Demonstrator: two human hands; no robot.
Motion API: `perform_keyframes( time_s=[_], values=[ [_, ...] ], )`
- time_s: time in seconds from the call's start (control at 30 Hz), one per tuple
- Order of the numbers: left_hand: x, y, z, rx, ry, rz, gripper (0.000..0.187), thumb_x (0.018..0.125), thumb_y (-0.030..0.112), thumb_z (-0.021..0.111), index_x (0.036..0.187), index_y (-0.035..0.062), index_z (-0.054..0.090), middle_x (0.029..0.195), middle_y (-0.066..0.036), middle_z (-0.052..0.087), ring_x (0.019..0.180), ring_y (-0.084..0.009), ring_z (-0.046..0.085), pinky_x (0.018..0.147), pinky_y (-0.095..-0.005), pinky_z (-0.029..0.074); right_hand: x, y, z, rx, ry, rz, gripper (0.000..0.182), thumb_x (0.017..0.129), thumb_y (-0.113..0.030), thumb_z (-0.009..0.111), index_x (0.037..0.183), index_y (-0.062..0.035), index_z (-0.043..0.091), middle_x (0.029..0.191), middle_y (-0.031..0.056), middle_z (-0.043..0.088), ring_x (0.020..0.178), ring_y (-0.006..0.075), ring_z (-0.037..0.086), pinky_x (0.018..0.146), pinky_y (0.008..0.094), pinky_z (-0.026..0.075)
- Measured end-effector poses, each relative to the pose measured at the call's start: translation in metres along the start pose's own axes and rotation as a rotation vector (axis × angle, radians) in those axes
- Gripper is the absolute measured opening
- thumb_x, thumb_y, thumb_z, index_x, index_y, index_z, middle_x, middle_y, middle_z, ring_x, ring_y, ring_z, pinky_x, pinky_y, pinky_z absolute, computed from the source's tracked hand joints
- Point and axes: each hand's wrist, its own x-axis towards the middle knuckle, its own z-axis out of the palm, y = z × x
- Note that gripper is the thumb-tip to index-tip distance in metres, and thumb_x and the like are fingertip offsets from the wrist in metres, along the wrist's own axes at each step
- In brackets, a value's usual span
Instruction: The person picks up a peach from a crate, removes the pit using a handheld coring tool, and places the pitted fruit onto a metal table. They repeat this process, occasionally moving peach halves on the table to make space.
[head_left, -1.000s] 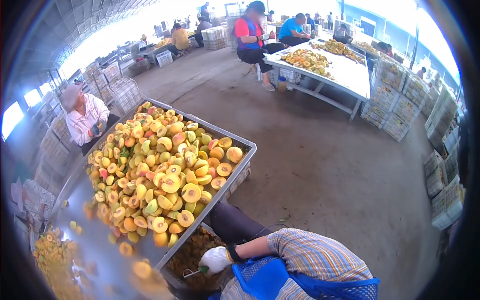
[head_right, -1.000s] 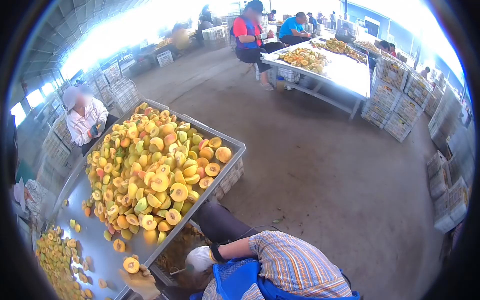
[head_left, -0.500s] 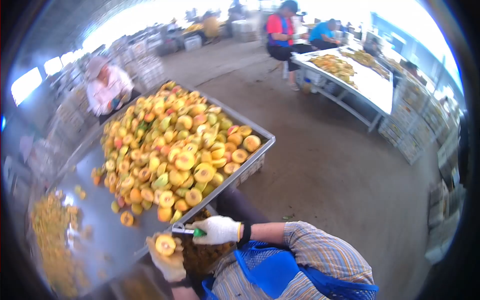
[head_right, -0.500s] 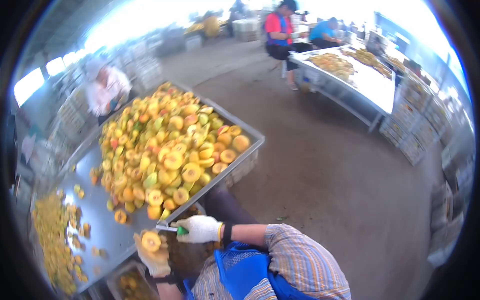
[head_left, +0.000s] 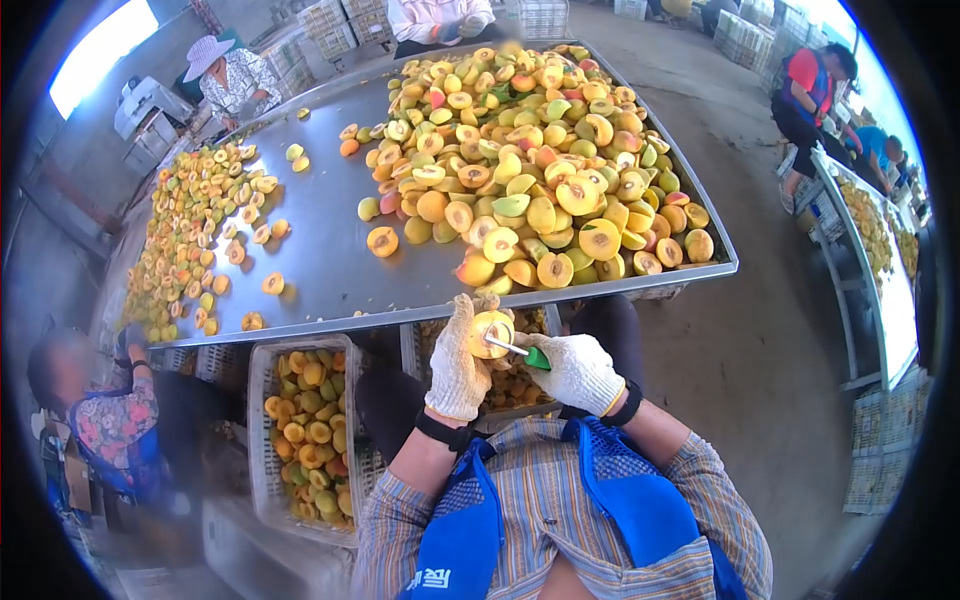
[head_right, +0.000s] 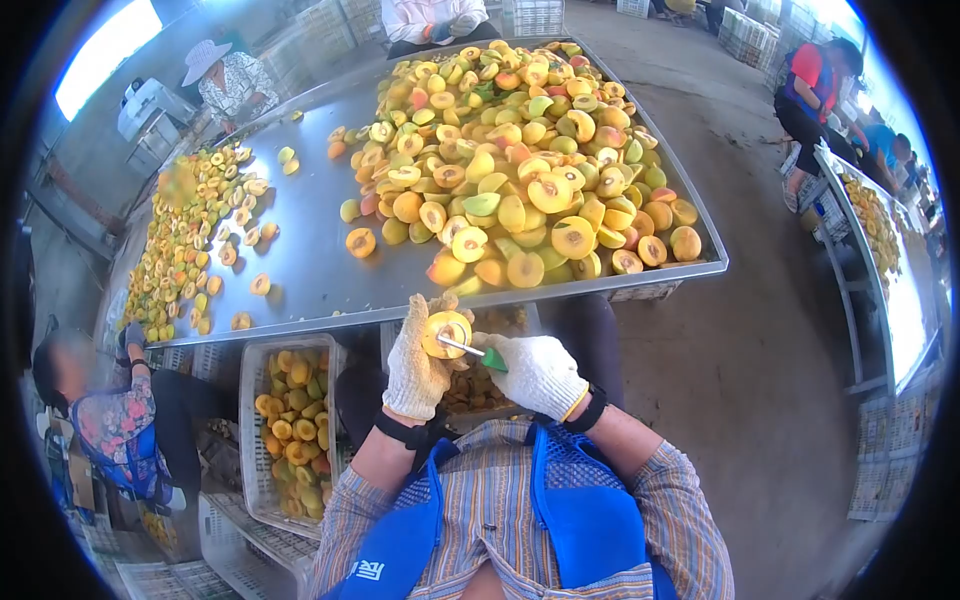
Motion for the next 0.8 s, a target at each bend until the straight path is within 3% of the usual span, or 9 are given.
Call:
perform_keyframes(
  time_s=[0.27,0.43,0.53,0.63,0.77,0.8],
  values=[
    [-0.006,-0.006,0.011,-0.012,0.098,0.038,0.053,0.100,0.053,0.050,0.112,0.0030,0.063,0.094,-0.016,0.070,0.079,-0.0242,0.070,0.063,-0.0330,0.058,0.000,0.007,0.012,-0.077,0.062,-0.066,0.039,0.080,-0.025,0.071,0.118,-0.0153,0.067,0.071,0.0134,0.068,0.066,0.0327,0.068,0.059,0.0410,0.056],
    [-0.010,-0.008,0.012,-0.062,0.139,0.034,0.058,0.099,0.056,0.049,0.105,0.0001,0.065,0.089,-0.017,0.069,0.077,-0.0267,0.069,0.066,-0.0368,0.058,0.002,0.013,0.025,-0.102,-0.031,0.000,0.033,0.080,-0.026,0.071,0.111,-0.0147,0.070,0.073,0.0131,0.068,0.067,0.0335,0.069,0.061,0.0426,0.056],
    [-0.011,-0.008,0.014,-0.095,0.154,0.034,0.061,0.099,0.057,0.048,0.098,-0.0016,0.066,0.087,-0.017,0.069,0.075,-0.0270,0.069,0.066,-0.0374,0.058,-0.001,0.019,0.039,0.039,-0.047,-0.024,0.027,0.081,-0.027,0.071,0.105,-0.0154,0.072,0.074,0.0122,0.069,0.067,0.0332,0.069,0.061,0.0425,0.056],
    [-0.013,-0.005,0.017,-0.007,0.175,0.017,0.061,0.099,0.056,0.049,0.095,-0.0026,0.066,0.086,-0.017,0.069,0.073,-0.0269,0.068,0.064,-0.0358,0.058,0.008,0.027,0.031,-0.103,-0.082,-0.073,0.023,0.082,-0.026,0.070,0.102,-0.0156,0.072,0.074,0.0118,0.069,0.067,0.0327,0.068,0.061,0.0415,0.056],
    [-0.015,0.002,0.024,0.148,0.196,0.040,0.059,0.099,0.054,0.051,0.096,-0.0026,0.065,0.086,-0.016,0.069,0.074,-0.0270,0.068,0.064,-0.0341,0.058,0.008,0.029,0.027,-0.029,-0.105,-0.112,0.021,0.083,-0.024,0.069,0.102,-0.0153,0.073,0.072,0.0127,0.069,0.063,0.0327,0.067,0.059,0.0407,0.056],
    [-0.014,0.003,0.025,0.128,0.164,0.038,0.058,0.099,0.054,0.051,0.096,-0.0021,0.065,0.086,-0.016,0.069,0.075,-0.0272,0.068,0.064,-0.0342,0.058,0.005,0.016,0.022,0.077,-0.190,0.038,0.021,0.085,-0.024,0.066,0.103,-0.0157,0.073,0.079,0.0122,0.070,0.073,0.0323,0.069,0.067,0.0425,0.057]
  ],
)
